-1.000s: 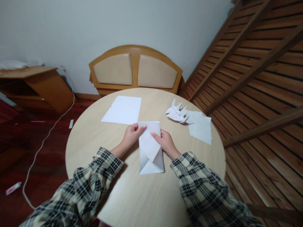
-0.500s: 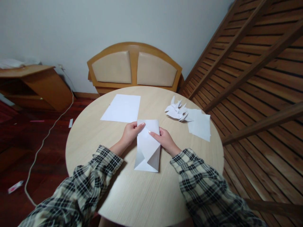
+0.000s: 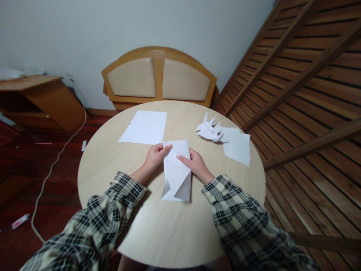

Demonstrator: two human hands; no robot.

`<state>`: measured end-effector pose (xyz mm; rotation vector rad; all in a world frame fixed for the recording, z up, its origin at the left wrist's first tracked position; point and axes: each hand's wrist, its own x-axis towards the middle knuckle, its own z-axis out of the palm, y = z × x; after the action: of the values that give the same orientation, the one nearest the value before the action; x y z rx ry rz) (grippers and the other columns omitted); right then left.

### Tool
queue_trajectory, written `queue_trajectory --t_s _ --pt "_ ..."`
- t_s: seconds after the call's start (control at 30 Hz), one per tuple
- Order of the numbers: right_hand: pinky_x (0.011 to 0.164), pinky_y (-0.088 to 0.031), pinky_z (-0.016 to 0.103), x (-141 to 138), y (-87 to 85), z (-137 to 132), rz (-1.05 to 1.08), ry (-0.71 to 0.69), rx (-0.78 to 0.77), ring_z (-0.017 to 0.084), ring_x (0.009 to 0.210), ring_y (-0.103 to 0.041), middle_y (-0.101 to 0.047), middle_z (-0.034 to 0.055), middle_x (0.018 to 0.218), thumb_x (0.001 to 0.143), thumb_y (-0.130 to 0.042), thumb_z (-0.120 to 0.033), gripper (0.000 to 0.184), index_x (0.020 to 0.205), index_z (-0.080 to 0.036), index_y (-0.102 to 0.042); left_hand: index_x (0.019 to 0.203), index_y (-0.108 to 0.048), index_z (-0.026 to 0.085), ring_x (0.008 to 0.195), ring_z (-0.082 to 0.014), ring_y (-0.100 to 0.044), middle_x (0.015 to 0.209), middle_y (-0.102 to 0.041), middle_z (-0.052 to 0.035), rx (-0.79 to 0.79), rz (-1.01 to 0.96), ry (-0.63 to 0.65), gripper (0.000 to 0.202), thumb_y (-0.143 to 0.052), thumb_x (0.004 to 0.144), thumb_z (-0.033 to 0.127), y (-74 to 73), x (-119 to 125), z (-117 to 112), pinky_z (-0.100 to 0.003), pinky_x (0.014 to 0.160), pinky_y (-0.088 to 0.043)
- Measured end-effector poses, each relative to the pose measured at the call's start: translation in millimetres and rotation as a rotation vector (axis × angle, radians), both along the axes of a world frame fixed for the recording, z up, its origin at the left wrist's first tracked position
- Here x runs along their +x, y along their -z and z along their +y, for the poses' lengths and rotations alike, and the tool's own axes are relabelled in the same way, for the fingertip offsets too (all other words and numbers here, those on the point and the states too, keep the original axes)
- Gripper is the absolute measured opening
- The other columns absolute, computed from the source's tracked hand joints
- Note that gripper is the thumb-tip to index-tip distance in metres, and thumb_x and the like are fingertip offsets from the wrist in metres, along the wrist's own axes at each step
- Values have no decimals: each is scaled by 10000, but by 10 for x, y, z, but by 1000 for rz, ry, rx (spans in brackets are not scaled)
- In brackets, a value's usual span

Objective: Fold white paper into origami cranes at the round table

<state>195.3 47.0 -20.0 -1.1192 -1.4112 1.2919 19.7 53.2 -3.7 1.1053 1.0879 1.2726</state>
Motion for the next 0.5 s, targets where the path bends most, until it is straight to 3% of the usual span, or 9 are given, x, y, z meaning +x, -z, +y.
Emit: queue_trajectory --t_s 0.5 --pt "819 -547 411 8 -20 -12 -18 -4 48 241 928 -675 -718 103 1084 747 -752 -417 391 1050 -190 -655 668 -627 126 486 -104 -490 578 -597 -14 23 19 16 394 -747 703 500 -39 9 -30 -233 457 -357"
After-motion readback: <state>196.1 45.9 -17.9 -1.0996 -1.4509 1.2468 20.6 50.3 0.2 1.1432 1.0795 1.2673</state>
